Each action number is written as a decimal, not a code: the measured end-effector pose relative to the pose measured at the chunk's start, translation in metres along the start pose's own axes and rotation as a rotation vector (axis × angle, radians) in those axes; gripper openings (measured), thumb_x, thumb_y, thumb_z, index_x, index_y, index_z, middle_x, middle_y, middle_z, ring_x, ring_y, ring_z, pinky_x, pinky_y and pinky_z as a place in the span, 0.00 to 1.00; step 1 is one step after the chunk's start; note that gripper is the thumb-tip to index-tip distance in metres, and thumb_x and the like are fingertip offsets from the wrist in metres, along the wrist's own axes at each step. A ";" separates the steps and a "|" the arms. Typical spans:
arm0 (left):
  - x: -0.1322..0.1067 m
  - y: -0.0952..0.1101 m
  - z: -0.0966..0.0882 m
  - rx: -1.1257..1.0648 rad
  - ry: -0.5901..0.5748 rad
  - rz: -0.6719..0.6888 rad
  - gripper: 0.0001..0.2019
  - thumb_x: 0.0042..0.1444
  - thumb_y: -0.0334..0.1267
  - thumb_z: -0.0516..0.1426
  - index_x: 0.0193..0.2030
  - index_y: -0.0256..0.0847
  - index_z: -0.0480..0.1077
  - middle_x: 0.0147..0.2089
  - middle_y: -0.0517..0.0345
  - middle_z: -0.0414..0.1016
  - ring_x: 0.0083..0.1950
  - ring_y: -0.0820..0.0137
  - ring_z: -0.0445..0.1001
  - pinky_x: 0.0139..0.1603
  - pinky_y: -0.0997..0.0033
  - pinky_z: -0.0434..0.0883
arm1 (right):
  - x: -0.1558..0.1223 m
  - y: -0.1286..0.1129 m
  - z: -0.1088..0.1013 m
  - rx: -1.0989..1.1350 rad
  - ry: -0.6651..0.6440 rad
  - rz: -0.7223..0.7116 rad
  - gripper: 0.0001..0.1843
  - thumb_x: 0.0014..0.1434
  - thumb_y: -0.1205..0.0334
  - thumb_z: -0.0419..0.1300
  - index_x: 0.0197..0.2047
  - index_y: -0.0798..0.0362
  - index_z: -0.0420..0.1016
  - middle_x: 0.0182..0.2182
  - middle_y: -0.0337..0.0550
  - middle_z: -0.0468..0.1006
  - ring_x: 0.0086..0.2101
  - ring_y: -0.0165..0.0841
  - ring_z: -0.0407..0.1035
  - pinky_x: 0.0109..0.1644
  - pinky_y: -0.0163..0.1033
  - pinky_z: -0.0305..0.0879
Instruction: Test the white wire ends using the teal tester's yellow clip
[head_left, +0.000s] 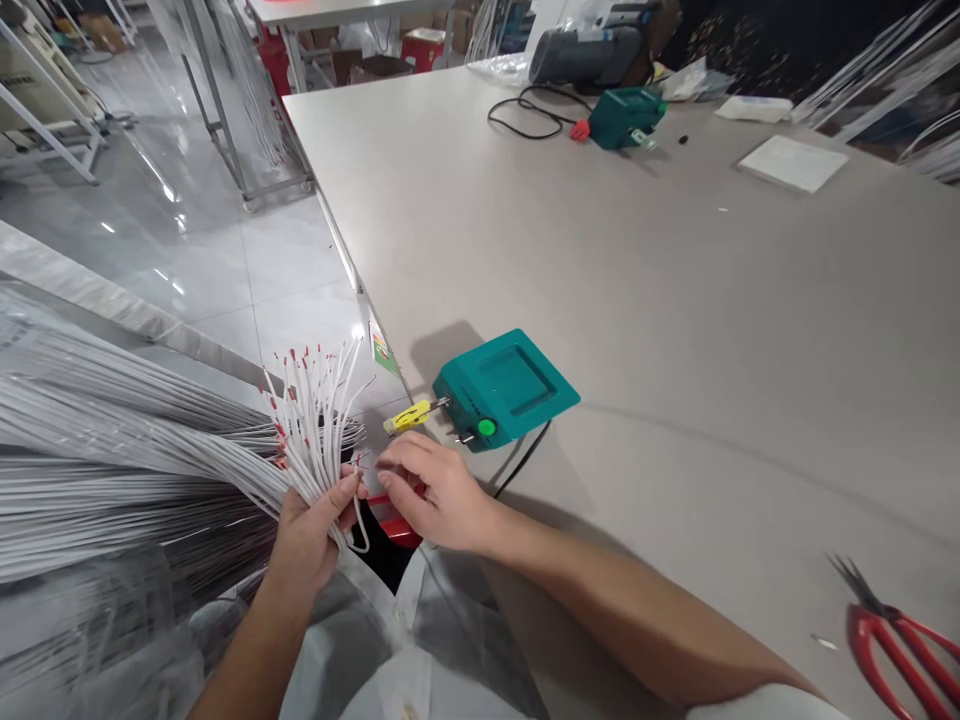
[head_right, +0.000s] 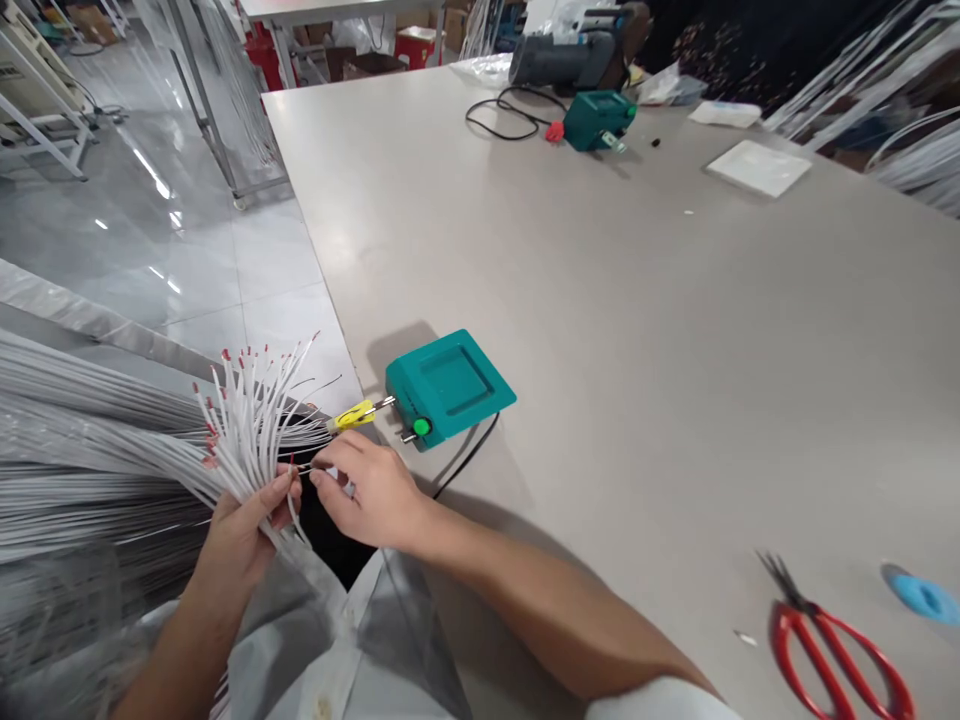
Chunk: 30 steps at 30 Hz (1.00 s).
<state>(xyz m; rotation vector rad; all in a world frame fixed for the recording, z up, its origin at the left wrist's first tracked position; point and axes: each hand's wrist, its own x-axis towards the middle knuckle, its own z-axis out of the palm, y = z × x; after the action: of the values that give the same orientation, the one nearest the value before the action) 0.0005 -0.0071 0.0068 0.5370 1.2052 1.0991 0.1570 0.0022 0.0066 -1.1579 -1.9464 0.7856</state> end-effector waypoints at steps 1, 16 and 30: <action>0.000 -0.001 -0.001 0.014 -0.004 0.003 0.07 0.40 0.34 0.64 0.28 0.35 0.73 0.21 0.60 0.71 0.19 0.80 0.64 0.17 0.81 0.60 | 0.000 0.000 0.000 0.046 0.026 0.002 0.08 0.56 0.64 0.52 0.39 0.55 0.69 0.33 0.45 0.72 0.29 0.29 0.66 0.34 0.35 0.65; 0.000 -0.011 -0.009 0.477 -0.111 0.108 0.06 0.43 0.34 0.62 0.28 0.35 0.72 0.16 0.63 0.68 0.19 0.77 0.64 0.20 0.77 0.62 | 0.008 -0.002 -0.003 0.285 -0.113 0.368 0.06 0.50 0.69 0.55 0.24 0.56 0.70 0.20 0.37 0.69 0.23 0.26 0.62 0.26 0.31 0.60; 0.009 -0.009 -0.004 0.077 -0.109 0.138 0.19 0.48 0.31 0.60 0.49 0.39 0.69 0.26 0.61 0.74 0.20 0.81 0.63 0.21 0.81 0.60 | 0.006 -0.006 -0.010 0.093 0.004 0.237 0.07 0.54 0.66 0.52 0.30 0.55 0.71 0.25 0.41 0.72 0.26 0.28 0.66 0.30 0.33 0.63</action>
<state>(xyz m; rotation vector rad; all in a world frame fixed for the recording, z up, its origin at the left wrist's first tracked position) 0.0001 -0.0034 -0.0064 0.7390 1.1313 1.1281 0.1610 0.0065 0.0183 -1.3469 -1.7693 0.9856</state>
